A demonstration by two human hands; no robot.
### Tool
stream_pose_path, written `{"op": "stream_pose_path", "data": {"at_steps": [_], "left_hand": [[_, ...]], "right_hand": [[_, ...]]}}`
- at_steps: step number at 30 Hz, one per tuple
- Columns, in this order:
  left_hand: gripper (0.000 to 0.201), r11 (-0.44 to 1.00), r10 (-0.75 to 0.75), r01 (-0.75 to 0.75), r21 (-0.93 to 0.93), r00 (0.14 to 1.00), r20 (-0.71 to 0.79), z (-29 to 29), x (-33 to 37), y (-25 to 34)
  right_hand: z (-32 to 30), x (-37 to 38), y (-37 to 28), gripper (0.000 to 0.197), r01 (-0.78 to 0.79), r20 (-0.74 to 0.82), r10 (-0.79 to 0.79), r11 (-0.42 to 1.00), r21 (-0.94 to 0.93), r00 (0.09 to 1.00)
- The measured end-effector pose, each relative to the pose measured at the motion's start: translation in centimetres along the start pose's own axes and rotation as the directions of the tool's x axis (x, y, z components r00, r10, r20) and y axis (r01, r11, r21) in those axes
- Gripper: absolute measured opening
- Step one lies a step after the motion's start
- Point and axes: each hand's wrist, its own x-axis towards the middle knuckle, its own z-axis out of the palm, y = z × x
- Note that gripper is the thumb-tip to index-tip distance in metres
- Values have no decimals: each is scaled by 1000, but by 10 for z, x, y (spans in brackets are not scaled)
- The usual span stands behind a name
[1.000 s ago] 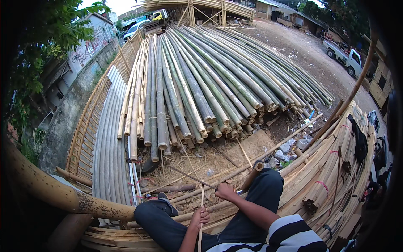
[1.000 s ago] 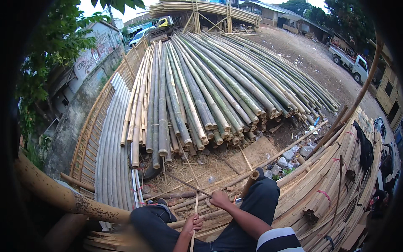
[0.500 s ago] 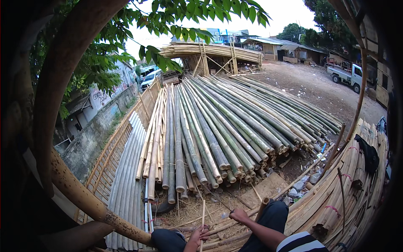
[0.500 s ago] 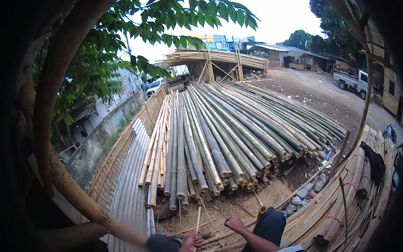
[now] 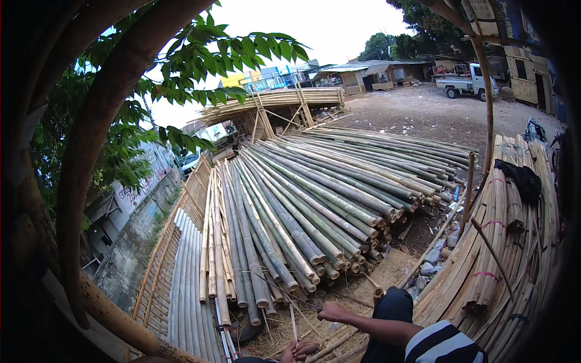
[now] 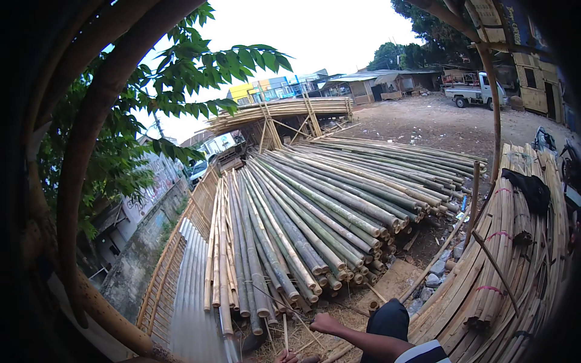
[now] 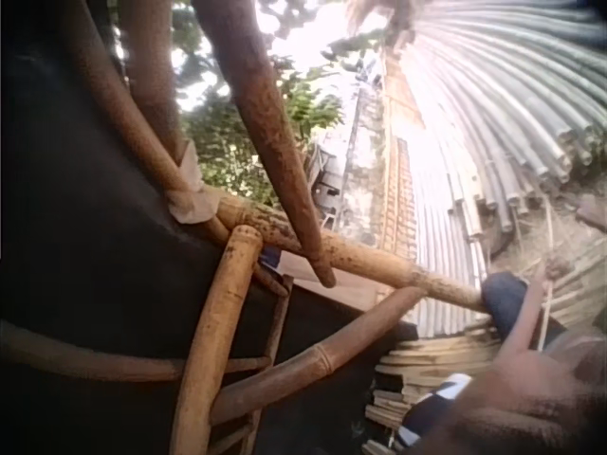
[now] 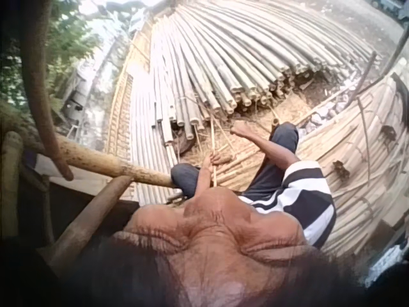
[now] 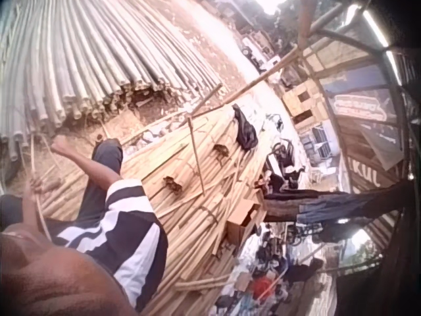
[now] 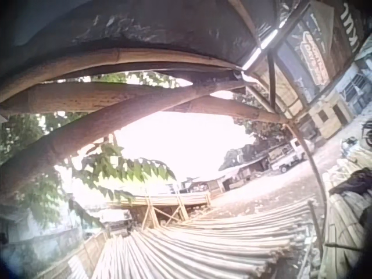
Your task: Stripping a thin bamboo pole using a machete while sitting on a bamboo structure.
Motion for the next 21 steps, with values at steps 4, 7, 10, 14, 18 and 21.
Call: {"op": "stream_pose_path", "data": {"at_steps": [4,7,10,14,18,21], "left_hand": [[33,993,91,-72,98,976,-198,32,-8,2],[26,996,89,-90,3,983,-161,31,12,10],[25,981,173,-155,118,971,-163,34,24,18],[28,998,-48,60,-15,909,415,1,88,53],[27,996,-65,48,75,970,236,21,118,70],[26,993,-104,87,81,966,235,26,145,80]], "right_hand": [[-6,-3,1,37,13,-61,-5,990,138,998],[-13,3,-3,35,58,-27,-54,988,143,998],[-24,21,-3,36,119,-23,-117,984,134,993],[-33,50,-15,37,225,-37,-224,973,43,974],[-41,78,-29,30,238,26,-245,959,156,969],[-33,105,-24,34,266,60,-279,949,167,958]]}}
